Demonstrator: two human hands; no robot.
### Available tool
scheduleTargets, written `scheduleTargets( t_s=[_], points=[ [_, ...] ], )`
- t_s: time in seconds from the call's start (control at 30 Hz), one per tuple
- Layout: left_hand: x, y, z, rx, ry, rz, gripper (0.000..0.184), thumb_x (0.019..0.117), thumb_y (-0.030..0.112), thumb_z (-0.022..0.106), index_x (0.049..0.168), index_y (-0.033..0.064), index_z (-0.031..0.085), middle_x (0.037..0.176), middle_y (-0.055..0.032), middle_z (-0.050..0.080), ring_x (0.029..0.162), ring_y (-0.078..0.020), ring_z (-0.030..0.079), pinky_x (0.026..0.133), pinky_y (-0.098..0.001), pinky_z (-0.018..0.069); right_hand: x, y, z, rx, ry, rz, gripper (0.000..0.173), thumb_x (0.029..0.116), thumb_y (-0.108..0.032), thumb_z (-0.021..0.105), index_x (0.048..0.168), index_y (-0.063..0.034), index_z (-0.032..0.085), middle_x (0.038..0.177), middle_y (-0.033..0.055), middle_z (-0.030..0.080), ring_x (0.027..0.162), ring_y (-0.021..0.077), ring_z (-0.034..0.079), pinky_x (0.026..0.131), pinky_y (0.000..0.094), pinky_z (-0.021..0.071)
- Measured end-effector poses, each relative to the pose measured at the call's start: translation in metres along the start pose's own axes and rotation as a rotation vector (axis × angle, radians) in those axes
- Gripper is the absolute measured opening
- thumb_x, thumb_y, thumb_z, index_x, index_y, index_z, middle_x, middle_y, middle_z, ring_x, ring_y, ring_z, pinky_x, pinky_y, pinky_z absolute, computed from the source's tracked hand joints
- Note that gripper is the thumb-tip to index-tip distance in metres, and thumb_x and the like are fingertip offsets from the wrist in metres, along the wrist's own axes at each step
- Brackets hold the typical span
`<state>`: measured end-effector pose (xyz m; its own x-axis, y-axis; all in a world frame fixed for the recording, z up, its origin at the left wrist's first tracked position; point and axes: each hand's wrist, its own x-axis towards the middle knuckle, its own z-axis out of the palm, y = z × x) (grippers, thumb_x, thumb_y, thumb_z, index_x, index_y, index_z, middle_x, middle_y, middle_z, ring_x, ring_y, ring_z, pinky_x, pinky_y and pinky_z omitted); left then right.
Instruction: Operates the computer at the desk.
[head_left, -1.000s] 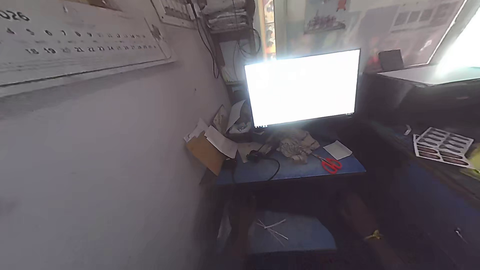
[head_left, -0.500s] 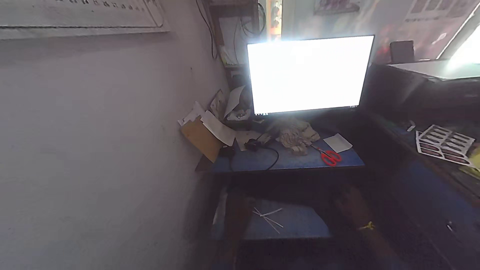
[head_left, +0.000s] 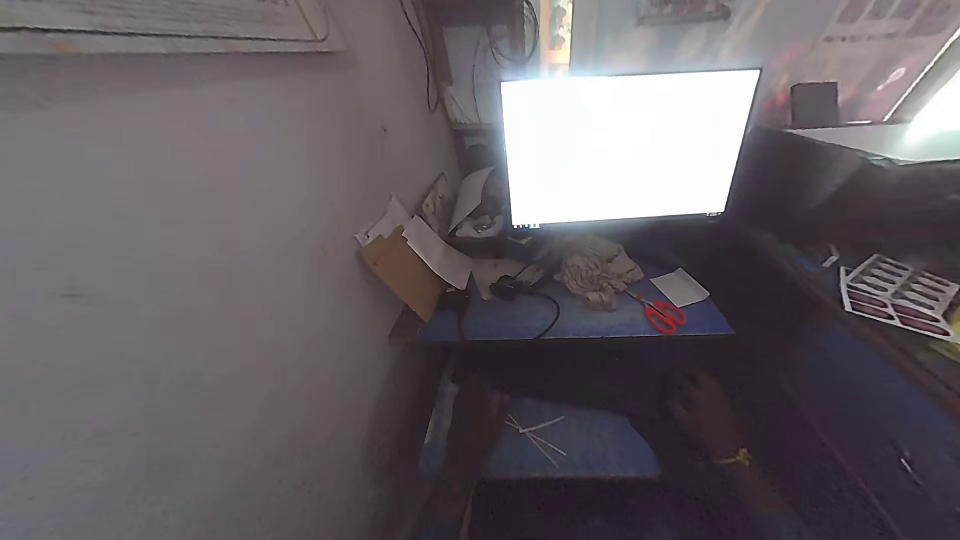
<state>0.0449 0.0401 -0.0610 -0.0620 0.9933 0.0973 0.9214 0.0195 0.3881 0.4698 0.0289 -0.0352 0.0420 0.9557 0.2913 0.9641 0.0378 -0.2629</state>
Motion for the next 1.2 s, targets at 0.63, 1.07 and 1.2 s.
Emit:
scheduleTargets(
  t_s=[0.63,1.07,1.2],
  points=[
    [-0.015,-0.002,0.011,-0.142,-0.057,0.608,0.027,0.0991,0.040,0.063,0.110,0.0199,0.079,0.116,-0.0068,0.073,0.113,-0.0264,0.067,0.100,-0.0474,0.0530,-0.001,0.002,0.005,0.067,-0.021,0.024,0.043,0.0905,-0.021,0.069,0.131,-0.0070,0.069,0.144,0.0246,0.056,0.133,0.0453,0.054,0.109,0.0607,0.0456],
    [-0.027,0.059,-0.009,-0.042,-0.410,0.244,0.040,0.1050,0.042,0.051,0.129,0.0163,0.070,0.133,-0.0107,0.067,0.123,-0.0292,0.064,0.102,-0.0526,0.0529,0.002,-0.005,-0.005,-0.087,-0.060,0.142,0.048,0.0969,-0.033,0.060,0.137,-0.0066,0.064,0.143,0.0261,0.057,0.132,0.0427,0.056,0.108,0.0576,0.0474],
    [-0.030,0.066,-0.006,-0.080,-0.336,0.428,0.038,0.1052,0.036,0.052,0.130,0.0144,0.070,0.134,-0.0121,0.067,0.126,-0.0297,0.062,0.108,-0.0492,0.0498,0.005,-0.003,-0.003,-0.039,-0.034,0.194,0.049,0.0975,-0.034,0.060,0.137,-0.0042,0.064,0.145,0.0272,0.055,0.136,0.0420,0.053,0.113,0.0558,0.0431]
  ],
)
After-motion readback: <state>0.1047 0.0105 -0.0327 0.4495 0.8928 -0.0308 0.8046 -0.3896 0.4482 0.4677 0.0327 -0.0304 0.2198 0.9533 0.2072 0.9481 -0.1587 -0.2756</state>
